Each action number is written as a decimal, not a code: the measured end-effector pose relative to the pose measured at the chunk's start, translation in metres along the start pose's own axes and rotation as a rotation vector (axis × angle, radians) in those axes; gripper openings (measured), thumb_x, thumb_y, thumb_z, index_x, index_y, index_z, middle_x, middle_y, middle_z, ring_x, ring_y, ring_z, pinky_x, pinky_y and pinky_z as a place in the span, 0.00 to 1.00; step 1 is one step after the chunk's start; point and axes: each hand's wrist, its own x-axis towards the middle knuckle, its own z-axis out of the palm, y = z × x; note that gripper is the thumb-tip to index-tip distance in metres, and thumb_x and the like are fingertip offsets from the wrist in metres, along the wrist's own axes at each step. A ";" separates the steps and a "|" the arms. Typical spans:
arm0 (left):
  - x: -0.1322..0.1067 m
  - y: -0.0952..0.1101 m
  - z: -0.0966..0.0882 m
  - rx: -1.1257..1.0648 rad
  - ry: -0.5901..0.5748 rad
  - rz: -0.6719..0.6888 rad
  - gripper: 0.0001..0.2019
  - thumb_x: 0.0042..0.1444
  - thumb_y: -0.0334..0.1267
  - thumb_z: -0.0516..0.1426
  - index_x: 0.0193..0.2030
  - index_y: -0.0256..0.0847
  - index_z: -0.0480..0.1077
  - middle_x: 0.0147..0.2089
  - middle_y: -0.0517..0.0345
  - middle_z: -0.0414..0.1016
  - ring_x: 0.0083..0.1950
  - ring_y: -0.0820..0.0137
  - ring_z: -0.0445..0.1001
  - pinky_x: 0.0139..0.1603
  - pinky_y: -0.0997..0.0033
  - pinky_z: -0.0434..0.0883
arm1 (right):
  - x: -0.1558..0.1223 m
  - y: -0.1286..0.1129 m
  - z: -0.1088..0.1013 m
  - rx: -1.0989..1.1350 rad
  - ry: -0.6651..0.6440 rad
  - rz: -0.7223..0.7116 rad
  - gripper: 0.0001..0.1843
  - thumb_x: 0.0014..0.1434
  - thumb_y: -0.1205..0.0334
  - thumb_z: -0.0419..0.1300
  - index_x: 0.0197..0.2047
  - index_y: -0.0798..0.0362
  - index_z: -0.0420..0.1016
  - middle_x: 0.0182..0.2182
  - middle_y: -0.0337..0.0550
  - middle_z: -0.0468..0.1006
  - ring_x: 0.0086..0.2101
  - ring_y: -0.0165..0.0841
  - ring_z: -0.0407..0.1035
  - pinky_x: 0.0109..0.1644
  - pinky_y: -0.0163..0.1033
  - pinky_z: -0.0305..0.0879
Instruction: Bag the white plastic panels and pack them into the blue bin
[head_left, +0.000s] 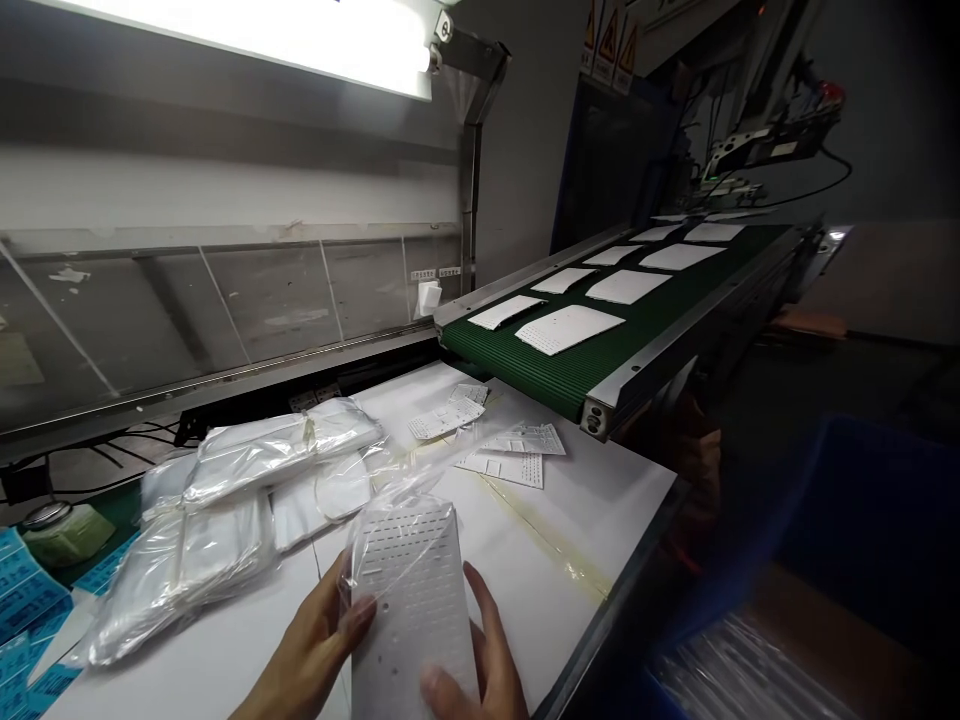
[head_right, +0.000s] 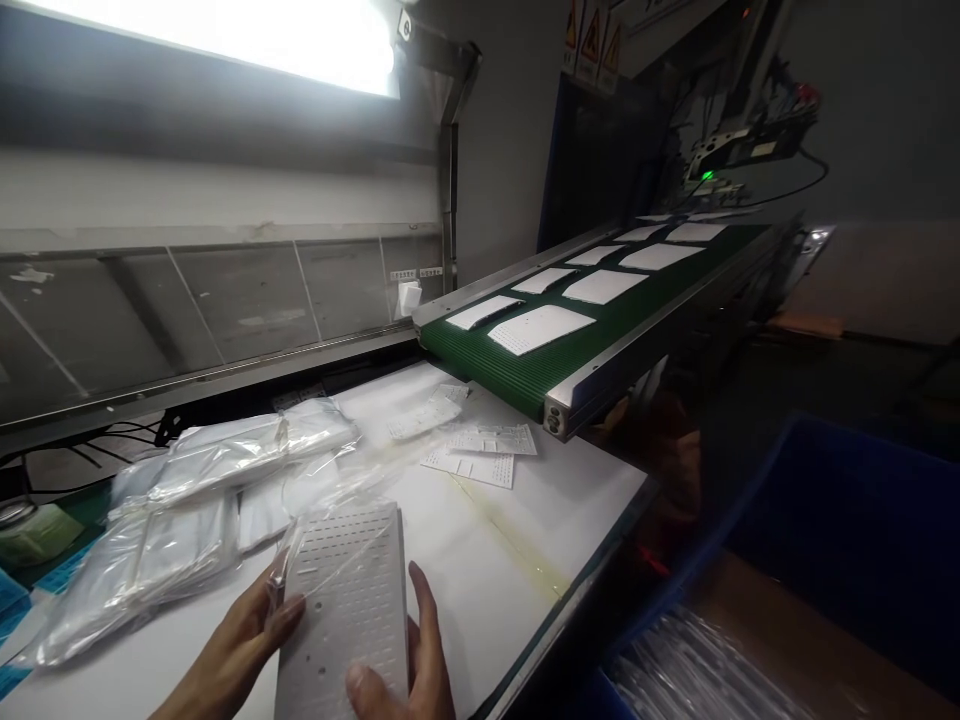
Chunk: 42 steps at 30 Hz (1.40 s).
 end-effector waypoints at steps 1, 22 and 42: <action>0.000 0.000 -0.003 -0.035 -0.048 0.015 0.31 0.52 0.53 0.57 0.61 0.45 0.62 0.61 0.51 0.68 0.61 0.53 0.64 0.61 0.56 0.63 | 0.006 -0.007 -0.003 -0.074 -0.029 -0.030 0.53 0.43 0.47 0.67 0.66 0.47 0.43 0.54 0.51 0.71 0.49 0.48 0.69 0.49 0.48 0.65; 0.025 0.003 0.009 -0.054 -0.094 0.153 0.27 0.47 0.48 0.62 0.54 0.46 0.64 0.53 0.52 0.73 0.49 0.58 0.73 0.47 0.65 0.71 | 0.050 -0.067 -0.016 -0.623 -0.012 -0.401 0.17 0.55 0.47 0.59 0.41 0.51 0.70 0.36 0.45 0.76 0.39 0.39 0.70 0.44 0.39 0.67; 0.028 -0.019 -0.004 -0.116 -0.121 0.166 0.25 0.52 0.46 0.60 0.56 0.44 0.62 0.55 0.51 0.72 0.53 0.57 0.71 0.52 0.64 0.69 | 0.052 -0.057 -0.003 -0.607 -0.211 -0.296 0.19 0.51 0.46 0.62 0.38 0.52 0.67 0.31 0.42 0.76 0.33 0.37 0.70 0.36 0.38 0.65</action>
